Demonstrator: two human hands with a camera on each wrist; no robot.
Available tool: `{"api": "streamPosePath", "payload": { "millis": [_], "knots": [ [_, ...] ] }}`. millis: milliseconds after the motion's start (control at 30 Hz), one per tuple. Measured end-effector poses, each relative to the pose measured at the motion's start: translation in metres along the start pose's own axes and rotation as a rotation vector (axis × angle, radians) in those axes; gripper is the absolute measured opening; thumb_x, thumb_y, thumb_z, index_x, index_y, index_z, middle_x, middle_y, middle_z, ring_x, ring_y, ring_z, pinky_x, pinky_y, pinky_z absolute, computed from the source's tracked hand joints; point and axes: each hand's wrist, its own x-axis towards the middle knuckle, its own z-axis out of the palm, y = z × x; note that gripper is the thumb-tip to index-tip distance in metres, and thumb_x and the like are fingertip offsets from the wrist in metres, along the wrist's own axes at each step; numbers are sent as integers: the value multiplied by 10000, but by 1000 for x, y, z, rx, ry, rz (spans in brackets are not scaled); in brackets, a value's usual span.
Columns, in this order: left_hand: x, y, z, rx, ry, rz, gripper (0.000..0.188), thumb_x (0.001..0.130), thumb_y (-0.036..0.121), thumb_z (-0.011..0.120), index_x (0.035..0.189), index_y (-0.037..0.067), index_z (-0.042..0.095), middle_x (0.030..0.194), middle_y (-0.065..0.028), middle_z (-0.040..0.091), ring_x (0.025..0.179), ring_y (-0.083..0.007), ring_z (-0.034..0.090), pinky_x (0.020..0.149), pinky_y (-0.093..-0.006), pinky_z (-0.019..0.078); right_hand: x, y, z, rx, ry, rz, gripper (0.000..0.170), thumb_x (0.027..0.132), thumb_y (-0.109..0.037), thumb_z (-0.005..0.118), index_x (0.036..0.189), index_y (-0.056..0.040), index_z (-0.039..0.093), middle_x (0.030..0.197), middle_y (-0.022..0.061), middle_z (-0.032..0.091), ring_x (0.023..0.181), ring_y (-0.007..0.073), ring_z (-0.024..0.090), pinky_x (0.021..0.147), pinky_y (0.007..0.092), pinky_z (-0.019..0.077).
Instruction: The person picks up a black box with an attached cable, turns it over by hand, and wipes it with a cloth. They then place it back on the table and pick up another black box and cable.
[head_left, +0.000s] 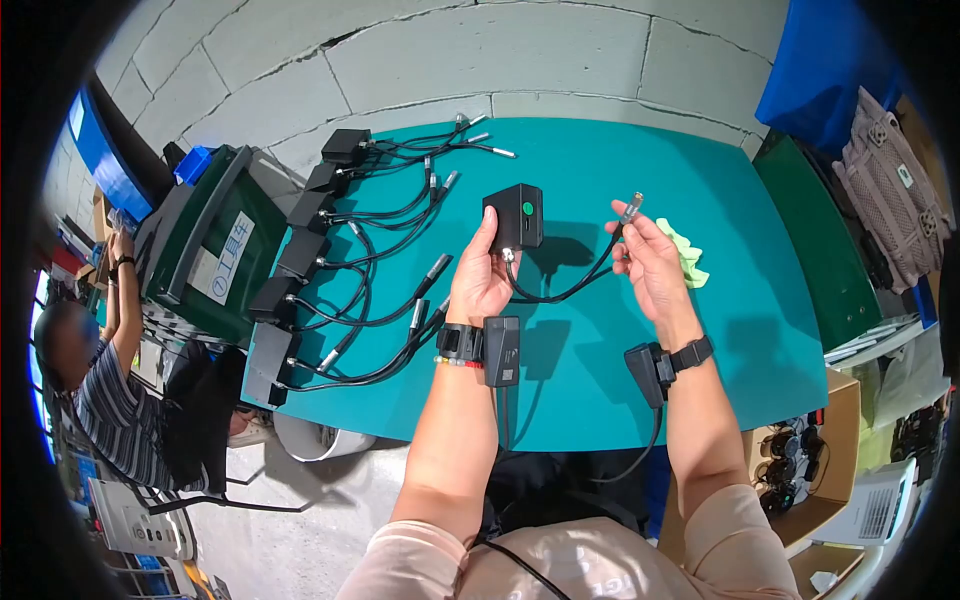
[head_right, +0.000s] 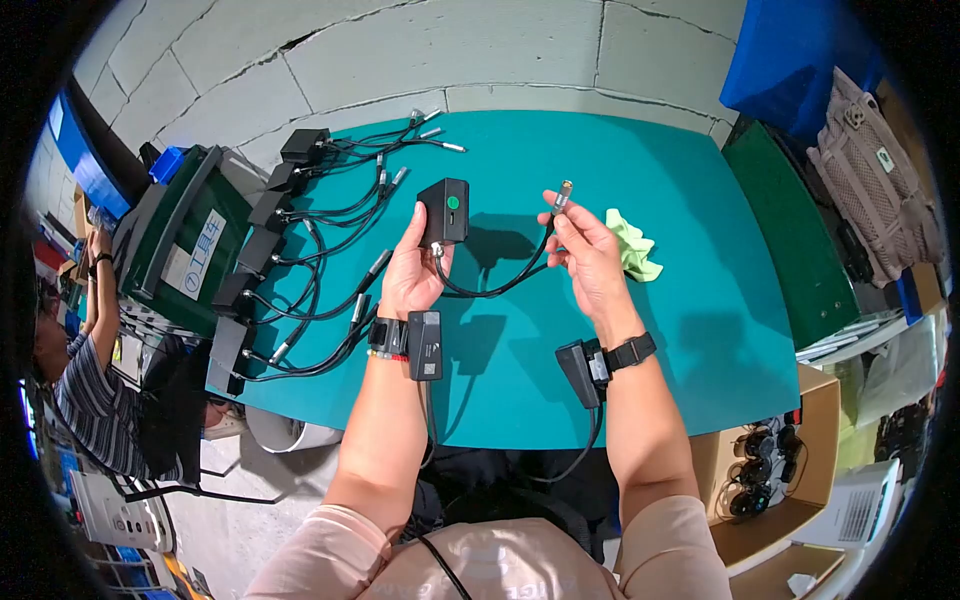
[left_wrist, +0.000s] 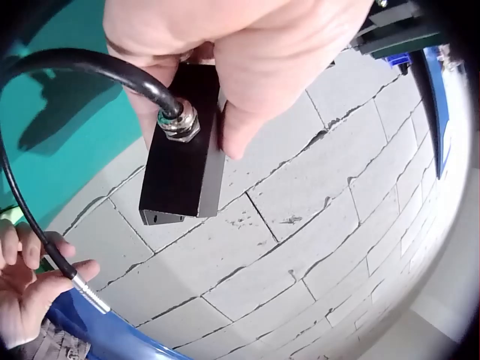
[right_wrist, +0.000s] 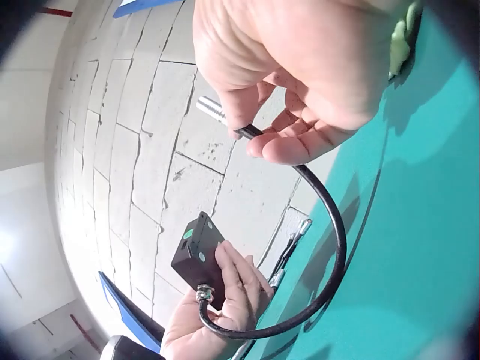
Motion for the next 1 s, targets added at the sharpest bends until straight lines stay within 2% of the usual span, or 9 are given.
{"api": "streamPosePath", "payload": {
  "millis": [200,267,300,367,500,567,700,767,1000],
  "knots": [
    [-4,3,3,138,-3,-70,243,837,253,629,982,66,575,908,-57,640,811,-134,629,713,-225,546,0,0,0,-2,-22,3,309,887,-167,550,1166,-33,543,965,36,586,665,56,498,562,206,416],
    [-10,3,8,341,-18,1,294,854,312,597,1042,88,567,963,-46,629,860,-128,619,727,-242,537,0,0,1,-10,-23,-9,286,890,-176,546,1135,-28,555,968,35,584,663,57,497,560,205,415],
    [-11,3,10,338,-12,1,294,854,312,597,1042,88,567,963,-46,629,860,-128,619,727,-242,537,0,0,1,-11,-24,-3,286,890,-176,546,1135,-28,555,968,35,584,663,57,497,560,205,415],
    [-11,2,12,335,-188,33,353,875,346,555,1120,93,538,1027,-38,609,880,-134,615,717,-257,534,0,1,1,-4,-16,-11,279,894,-182,540,1126,-28,557,977,32,580,663,59,497,561,206,415],
    [-10,2,8,426,-213,51,401,891,364,518,1186,94,502,1075,-43,591,940,-143,598,758,-275,524,-1,2,-1,-7,-5,-1,282,897,-194,535,1132,-40,556,987,28,577,680,56,500,565,201,409],
    [-8,3,4,414,-237,39,428,877,343,550,1214,87,487,1092,-47,588,982,-149,583,821,-283,498,0,4,-5,-7,-19,-5,285,895,-195,538,1133,-40,555,994,29,577,682,58,501,565,201,409],
    [-15,4,11,399,-269,55,464,860,322,581,1242,80,474,1115,-51,582,1011,-147,570,852,-289,484,-4,1,-2,0,-81,-13,295,890,-196,548,1139,-38,550,1012,36,577,688,66,505,569,202,406],
    [-19,3,16,410,-287,102,418,867,288,582,1212,63,518,1040,-31,618,866,-97,615,630,-208,516,-6,-3,1,-3,-92,-18,297,890,-192,546,1140,-33,547,1016,43,577,695,71,509,580,208,413],
    [-16,2,15,465,-243,103,411,851,231,618,1211,59,519,1040,-31,610,868,-97,603,631,-215,507,-8,-5,8,-52,-117,-30,323,902,-196,522,1155,6,525,1055,96,553,778,115,549,695,260,471]
  ]
}}
